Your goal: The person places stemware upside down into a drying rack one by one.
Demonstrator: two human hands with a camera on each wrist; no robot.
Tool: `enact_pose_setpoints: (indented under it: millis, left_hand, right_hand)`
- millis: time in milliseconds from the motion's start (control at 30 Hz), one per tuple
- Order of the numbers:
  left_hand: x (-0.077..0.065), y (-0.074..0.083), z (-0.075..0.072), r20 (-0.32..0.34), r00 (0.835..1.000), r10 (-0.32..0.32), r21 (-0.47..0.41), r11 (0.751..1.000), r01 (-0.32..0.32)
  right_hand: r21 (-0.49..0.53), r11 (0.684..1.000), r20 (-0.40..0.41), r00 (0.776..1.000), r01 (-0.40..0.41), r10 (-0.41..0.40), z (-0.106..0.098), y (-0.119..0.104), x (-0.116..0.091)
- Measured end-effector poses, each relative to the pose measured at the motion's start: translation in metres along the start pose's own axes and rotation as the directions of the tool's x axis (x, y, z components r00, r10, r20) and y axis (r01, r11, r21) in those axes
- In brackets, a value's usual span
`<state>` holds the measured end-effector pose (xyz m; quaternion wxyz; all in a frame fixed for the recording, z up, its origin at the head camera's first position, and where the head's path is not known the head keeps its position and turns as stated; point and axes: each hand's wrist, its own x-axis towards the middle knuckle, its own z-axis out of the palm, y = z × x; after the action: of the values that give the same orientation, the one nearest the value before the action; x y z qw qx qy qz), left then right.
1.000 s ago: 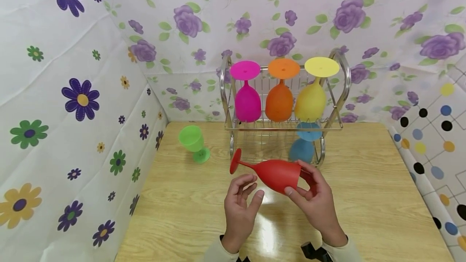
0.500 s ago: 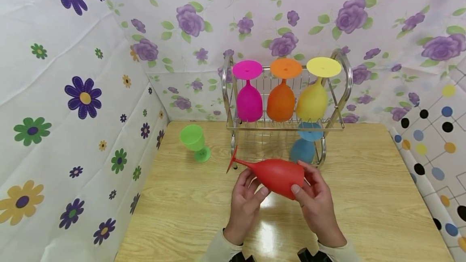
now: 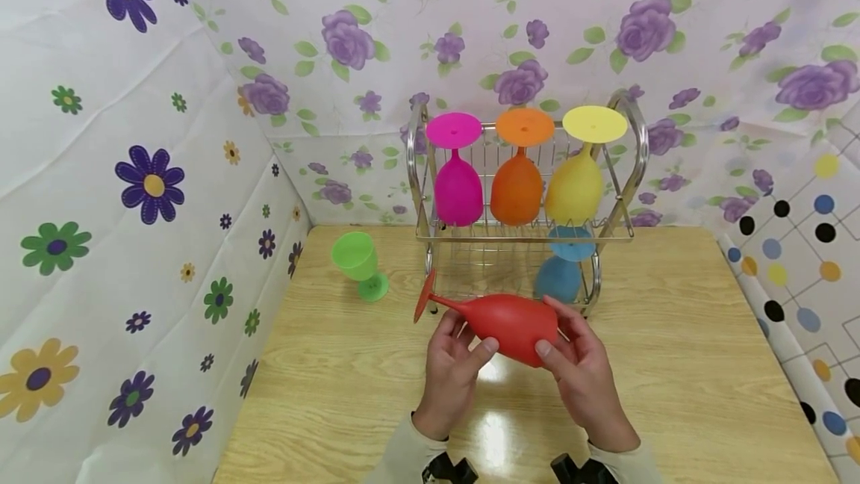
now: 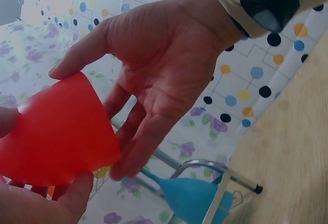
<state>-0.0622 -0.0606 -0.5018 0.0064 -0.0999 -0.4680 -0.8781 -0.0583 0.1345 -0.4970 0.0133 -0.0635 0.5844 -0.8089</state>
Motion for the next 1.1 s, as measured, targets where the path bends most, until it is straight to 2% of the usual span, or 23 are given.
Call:
enact_pose_setpoints:
  millis: [100,267,567,800,1100]
  left_hand:
    - [0.005,0.000,-0.004,-0.007,1.000,0.021,0.066,0.998,-0.020]
    - [0.014,0.002,-0.011,-0.017,1.000,0.018,0.169,0.986,-0.015]
    - [0.032,-0.002,-0.020,0.006,0.999,0.033,0.340,0.940,-0.033]
    - [0.043,-0.008,-0.026,0.019,1.000,0.010,0.498,0.867,-0.018]
    - [0.056,-0.018,-0.028,0.037,0.999,-0.038,0.619,0.785,0.007]
  right_hand:
    - [-0.058,0.998,-0.007,1.000,0.024,-0.024,-0.007,0.000,0.005]
    - [-0.159,0.984,-0.056,0.994,0.084,-0.094,-0.021,0.000,0.012]
    - [-0.296,0.953,-0.135,0.985,0.062,-0.106,-0.047,0.004,0.022]
    - [-0.396,0.918,-0.219,0.971,-0.001,-0.093,-0.065,0.010,0.036]
    - [-0.470,0.880,-0.353,0.928,-0.069,-0.115,-0.089,0.023,0.056]
